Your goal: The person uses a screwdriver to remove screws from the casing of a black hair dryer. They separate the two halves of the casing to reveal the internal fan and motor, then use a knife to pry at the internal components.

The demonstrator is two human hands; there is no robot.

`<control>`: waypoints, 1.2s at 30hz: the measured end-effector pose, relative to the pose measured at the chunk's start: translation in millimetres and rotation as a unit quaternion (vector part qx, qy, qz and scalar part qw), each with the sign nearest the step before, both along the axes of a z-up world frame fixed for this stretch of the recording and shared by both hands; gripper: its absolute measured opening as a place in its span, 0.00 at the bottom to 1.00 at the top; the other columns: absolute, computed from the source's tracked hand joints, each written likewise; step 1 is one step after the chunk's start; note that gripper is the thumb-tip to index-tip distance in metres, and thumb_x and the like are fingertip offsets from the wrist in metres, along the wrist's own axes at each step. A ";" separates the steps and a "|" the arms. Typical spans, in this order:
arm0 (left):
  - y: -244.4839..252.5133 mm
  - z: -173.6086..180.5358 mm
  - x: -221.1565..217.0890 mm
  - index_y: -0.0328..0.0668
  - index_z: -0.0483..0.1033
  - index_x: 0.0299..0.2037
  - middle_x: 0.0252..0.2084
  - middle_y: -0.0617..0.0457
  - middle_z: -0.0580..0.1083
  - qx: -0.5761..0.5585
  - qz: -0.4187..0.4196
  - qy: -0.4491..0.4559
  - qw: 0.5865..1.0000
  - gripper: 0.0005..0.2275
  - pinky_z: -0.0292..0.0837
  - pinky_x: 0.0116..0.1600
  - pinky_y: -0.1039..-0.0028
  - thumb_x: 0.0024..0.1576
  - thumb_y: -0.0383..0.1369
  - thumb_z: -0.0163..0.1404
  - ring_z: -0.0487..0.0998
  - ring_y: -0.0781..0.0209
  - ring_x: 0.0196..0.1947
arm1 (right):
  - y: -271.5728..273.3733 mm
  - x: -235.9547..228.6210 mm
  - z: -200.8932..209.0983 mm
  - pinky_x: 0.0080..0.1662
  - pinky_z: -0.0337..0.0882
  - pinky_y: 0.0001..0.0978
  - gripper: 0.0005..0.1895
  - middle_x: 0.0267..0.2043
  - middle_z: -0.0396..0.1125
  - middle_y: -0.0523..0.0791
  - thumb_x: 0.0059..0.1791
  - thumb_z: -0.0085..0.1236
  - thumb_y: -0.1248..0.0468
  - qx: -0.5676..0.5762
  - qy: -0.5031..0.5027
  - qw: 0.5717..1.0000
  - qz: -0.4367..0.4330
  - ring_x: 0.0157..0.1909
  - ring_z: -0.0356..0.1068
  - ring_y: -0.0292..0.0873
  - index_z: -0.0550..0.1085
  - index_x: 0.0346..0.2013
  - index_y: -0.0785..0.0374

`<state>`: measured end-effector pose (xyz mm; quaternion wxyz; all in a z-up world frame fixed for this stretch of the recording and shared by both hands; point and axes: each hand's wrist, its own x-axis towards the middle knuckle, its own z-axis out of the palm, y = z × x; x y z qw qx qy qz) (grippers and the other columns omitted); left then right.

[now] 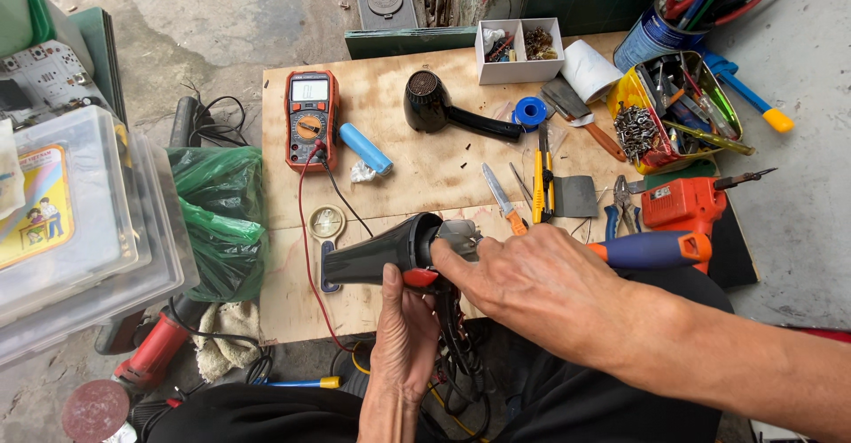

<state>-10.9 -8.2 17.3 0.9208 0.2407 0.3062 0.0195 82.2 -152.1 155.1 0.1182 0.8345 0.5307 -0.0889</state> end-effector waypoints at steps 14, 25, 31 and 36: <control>6.4 6.6 -1.0 0.46 0.79 0.64 0.50 0.51 0.82 0.006 -0.015 0.036 0.999 0.28 0.78 0.49 0.64 0.62 0.56 0.49 0.79 0.58 0.43 | 17.4 26.3 14.0 0.40 0.69 0.59 0.15 0.27 0.75 0.48 0.62 0.46 0.53 0.015 0.250 0.958 -0.143 0.36 0.75 0.65 0.77 0.60 0.33; 16.4 10.7 -7.0 0.38 0.83 0.48 0.45 0.47 0.84 0.094 -0.005 0.060 0.994 0.25 0.75 0.40 0.64 0.61 0.54 0.51 0.82 0.54 0.41 | 22.4 29.3 3.9 0.21 0.71 0.27 0.31 0.35 0.82 0.46 0.58 0.49 0.61 0.080 0.570 0.755 -0.314 0.12 0.70 0.39 0.72 0.79 0.48; 24.0 13.5 -12.3 0.40 0.79 0.56 0.30 0.51 0.73 0.146 -0.030 0.094 0.984 0.27 0.62 0.24 0.71 0.57 0.54 0.54 0.67 0.64 0.26 | 24.4 27.9 17.5 0.24 0.68 0.26 0.28 0.31 0.80 0.43 0.58 0.50 0.60 0.053 0.543 0.763 -0.347 0.13 0.69 0.38 0.82 0.72 0.46; 28.5 53.1 -2.9 0.37 0.81 0.57 0.42 0.44 0.82 0.137 -0.036 0.128 0.982 0.28 0.71 0.41 0.65 0.52 0.49 0.57 0.78 0.55 0.39 | 19.3 35.8 7.5 0.25 0.70 0.25 0.28 0.28 0.80 0.39 0.58 0.51 0.59 0.044 0.523 0.787 -0.324 0.12 0.68 0.36 0.80 0.73 0.46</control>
